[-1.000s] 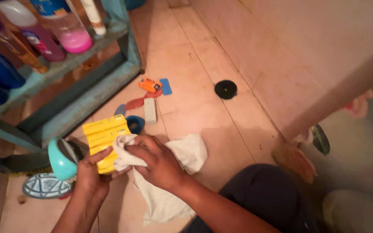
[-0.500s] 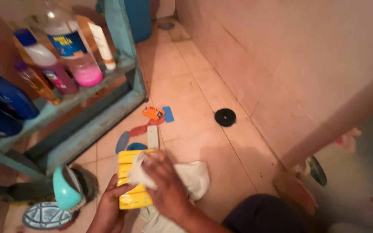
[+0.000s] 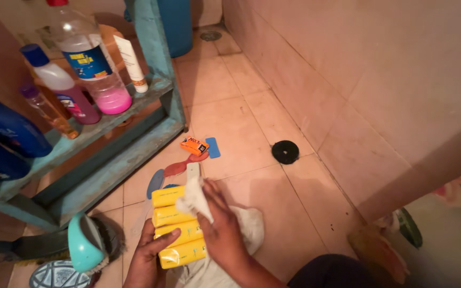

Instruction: The person sits on the floor and wipes the surface of several yellow soap boxes with a white cloth. After cleaning the yellow boxes, the person places them on a nearby shelf and then wipes an orange soap box in the same manner.

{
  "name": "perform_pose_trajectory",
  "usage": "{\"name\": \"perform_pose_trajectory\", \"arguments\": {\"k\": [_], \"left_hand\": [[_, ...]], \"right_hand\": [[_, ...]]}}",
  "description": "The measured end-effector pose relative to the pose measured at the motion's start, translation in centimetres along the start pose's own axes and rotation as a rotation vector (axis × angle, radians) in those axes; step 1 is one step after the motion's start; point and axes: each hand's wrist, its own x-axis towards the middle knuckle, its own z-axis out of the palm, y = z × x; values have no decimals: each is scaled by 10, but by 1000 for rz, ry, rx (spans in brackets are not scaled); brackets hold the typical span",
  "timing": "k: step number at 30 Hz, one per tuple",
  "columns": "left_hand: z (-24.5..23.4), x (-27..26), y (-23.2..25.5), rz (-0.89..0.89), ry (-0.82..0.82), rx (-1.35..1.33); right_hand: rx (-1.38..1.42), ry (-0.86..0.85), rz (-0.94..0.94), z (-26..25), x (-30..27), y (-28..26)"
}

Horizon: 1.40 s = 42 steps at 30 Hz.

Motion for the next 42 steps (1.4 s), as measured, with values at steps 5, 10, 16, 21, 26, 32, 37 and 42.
{"name": "perform_pose_trajectory", "arguments": {"k": [5,10,16,21,26,32,37,42], "left_hand": [[-25,7,3,45,108,-91],[-11,-19,35,-4,259,-21],[43,-68,42,-45,112,182],[42,-72,33,21,171,154],[14,-72,43,110,214,-26],[26,-97,54,-14,164,138],[48,-93,16,-144,25,156],[55,-83,31,-407,102,327]], "right_hand": [[-28,-245,-231,6,-17,-22],[-134,-233,-290,18,-23,-23],[59,-5,45,-5,-14,-12],[56,-54,-67,-8,-28,-33],[-7,-331,-340,-2,-44,-65],[278,-9,316,22,-20,-24],[1001,12,774,-5,-23,8],[899,-99,714,5,-41,11]]}}
